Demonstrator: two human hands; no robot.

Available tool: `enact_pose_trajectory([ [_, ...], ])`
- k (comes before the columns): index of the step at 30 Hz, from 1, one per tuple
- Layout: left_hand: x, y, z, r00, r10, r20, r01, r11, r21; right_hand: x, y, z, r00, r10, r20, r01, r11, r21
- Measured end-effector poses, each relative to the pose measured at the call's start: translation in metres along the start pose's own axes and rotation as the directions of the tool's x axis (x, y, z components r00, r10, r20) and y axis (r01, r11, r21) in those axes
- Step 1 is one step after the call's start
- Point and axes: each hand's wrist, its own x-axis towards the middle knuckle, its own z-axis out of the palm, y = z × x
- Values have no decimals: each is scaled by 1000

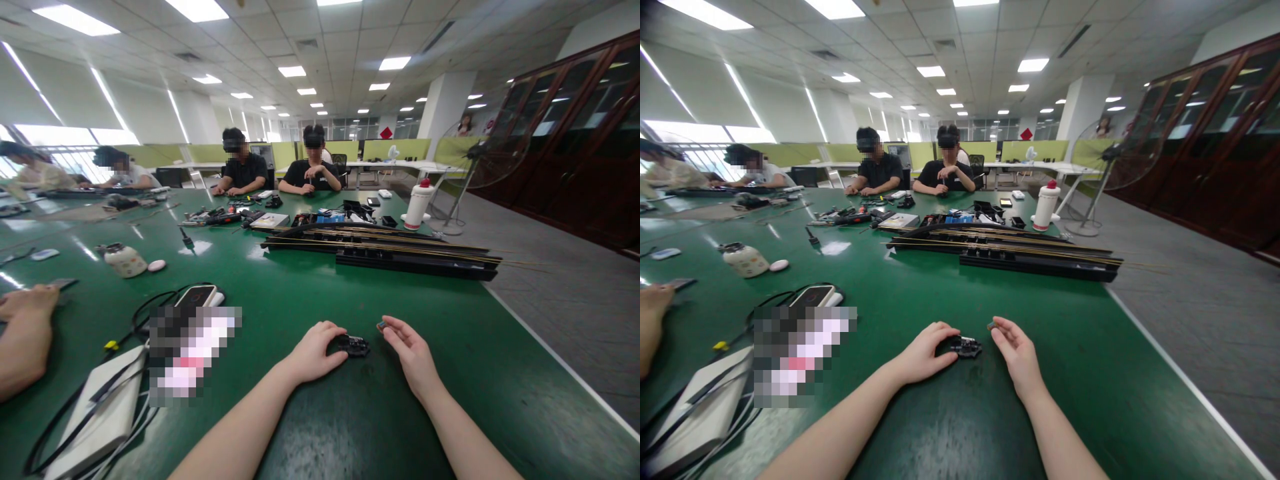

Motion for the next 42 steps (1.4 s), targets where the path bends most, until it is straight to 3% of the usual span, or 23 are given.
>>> enact_pose_trajectory([
  [13,0,0,-1,1000,5,9,-5,1000,8,0,4,5,991,27,128,-21,998,-53],
  [20,0,-1,0,1000,2,3,-2,1000,1,-6,5,9,970,-141,200,201,925,-323],
  [26,1,-1,1,1000,-1,0,1,1000,-2,-9,3,13,918,-267,294,367,853,-371],
  [35,0,-3,3,1000,21,-9,-21,1000,-10,-10,6,16,838,-269,475,522,650,-553],
  [42,1,-4,4,1000,19,-16,-19,1000,-21,-12,8,15,821,-303,483,556,615,-559],
])
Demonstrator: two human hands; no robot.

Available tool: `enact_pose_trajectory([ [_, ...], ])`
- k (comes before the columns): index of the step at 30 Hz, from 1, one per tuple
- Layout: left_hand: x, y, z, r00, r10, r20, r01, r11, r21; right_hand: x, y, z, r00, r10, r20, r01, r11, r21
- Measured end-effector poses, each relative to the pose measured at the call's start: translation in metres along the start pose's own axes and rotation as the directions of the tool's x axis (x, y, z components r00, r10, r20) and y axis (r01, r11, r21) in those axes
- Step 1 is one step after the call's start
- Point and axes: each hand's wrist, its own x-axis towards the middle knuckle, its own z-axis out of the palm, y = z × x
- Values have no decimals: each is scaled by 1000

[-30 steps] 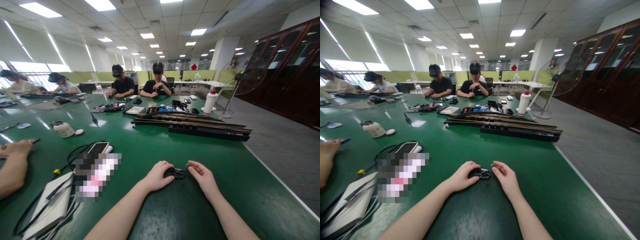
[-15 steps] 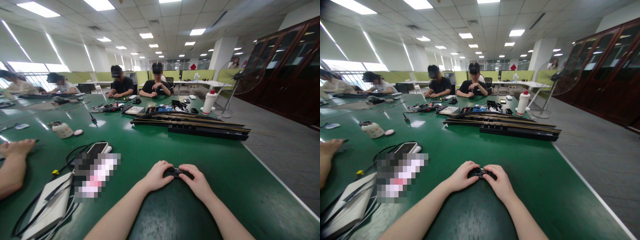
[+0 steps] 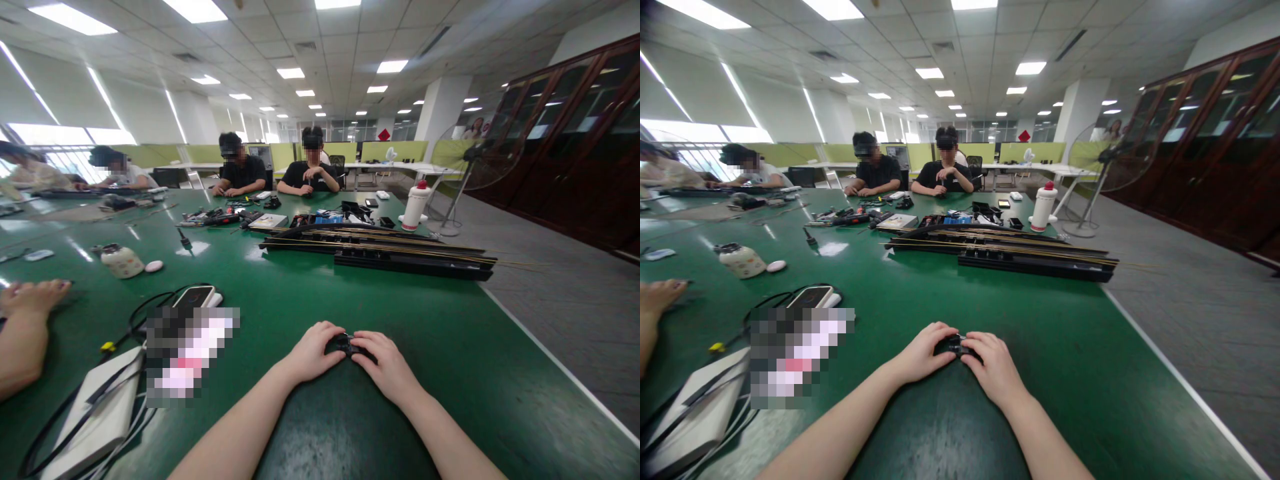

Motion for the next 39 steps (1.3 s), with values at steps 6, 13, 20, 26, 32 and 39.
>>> enact_pose_trajectory([
  [6,0,-2,1,1000,3,-2,-3,1000,3,0,-2,0,1000,-6,-8,6,1000,-16],
  [13,0,-1,0,1000,4,-4,-4,1000,4,0,-3,0,1000,-31,-1,31,998,-61],
  [20,0,0,0,1000,8,-8,-8,1000,19,0,-4,0,1000,3,31,0,994,-106],
  [26,0,-1,2,1000,4,-21,-4,1000,11,1,0,-1,995,80,53,-80,997,-14],
  [32,0,-4,5,999,-15,-34,15,1000,7,2,4,-3,984,173,46,-177,979,99],
  [39,-1,-7,6,999,-32,-37,32,999,0,2,6,-2,979,192,66,-198,974,110],
])
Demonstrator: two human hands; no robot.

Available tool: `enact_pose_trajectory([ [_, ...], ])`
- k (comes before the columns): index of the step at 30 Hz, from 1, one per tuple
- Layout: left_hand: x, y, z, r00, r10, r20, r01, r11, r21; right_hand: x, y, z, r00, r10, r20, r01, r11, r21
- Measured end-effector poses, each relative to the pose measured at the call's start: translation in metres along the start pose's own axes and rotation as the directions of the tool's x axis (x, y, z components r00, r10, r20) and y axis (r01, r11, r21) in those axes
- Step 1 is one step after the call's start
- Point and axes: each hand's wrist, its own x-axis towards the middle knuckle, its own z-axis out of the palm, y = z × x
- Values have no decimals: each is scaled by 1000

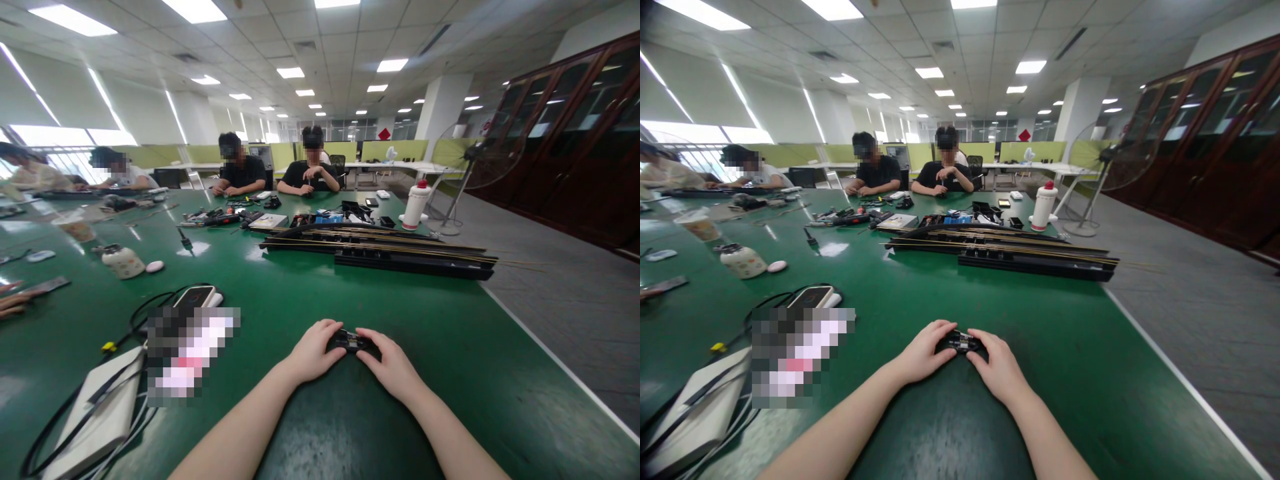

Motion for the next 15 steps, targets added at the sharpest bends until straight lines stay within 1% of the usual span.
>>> enact_pose_trajectory([
  [8,2,0,1,1000,-24,5,24,1000,9,-1,-3,-2,1000,16,1,-16,1000,-11],
  [15,1,3,-1,1000,6,12,-6,999,33,-2,-5,-2,1000,-4,5,4,999,-33],
])
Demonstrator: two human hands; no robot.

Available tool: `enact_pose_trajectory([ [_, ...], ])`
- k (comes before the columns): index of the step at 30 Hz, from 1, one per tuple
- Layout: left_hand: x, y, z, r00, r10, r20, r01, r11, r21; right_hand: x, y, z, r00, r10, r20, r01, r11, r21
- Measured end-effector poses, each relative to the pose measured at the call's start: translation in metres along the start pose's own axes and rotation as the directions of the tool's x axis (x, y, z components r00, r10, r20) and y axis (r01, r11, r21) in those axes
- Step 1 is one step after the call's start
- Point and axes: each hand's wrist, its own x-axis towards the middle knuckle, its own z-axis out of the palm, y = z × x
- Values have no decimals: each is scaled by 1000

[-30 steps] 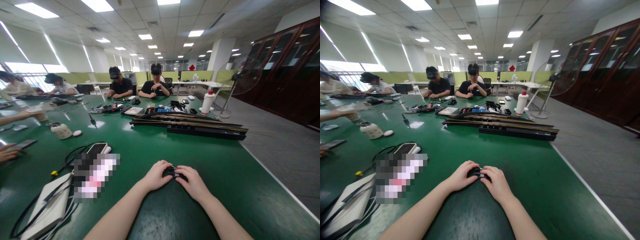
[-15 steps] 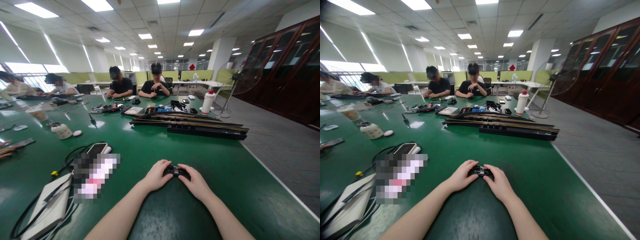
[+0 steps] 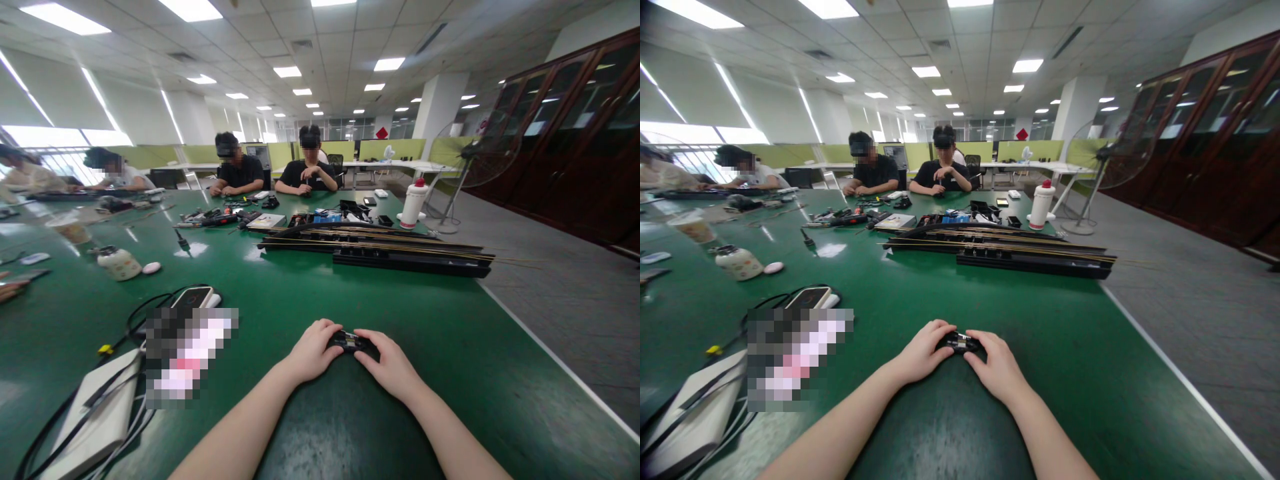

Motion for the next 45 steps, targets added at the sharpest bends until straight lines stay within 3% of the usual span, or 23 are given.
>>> enact_pose_trajectory([
  [15,-1,3,-2,1000,11,-15,-12,1000,-25,-1,-2,-1,1000,-22,-8,22,1000,-6],
  [27,-2,2,-3,999,35,17,-35,999,-17,-1,-7,4,987,-146,-60,144,988,-49],
  [45,-1,2,-4,999,38,26,-37,999,-30,-1,-6,4,993,-120,-10,119,990,-73],
])
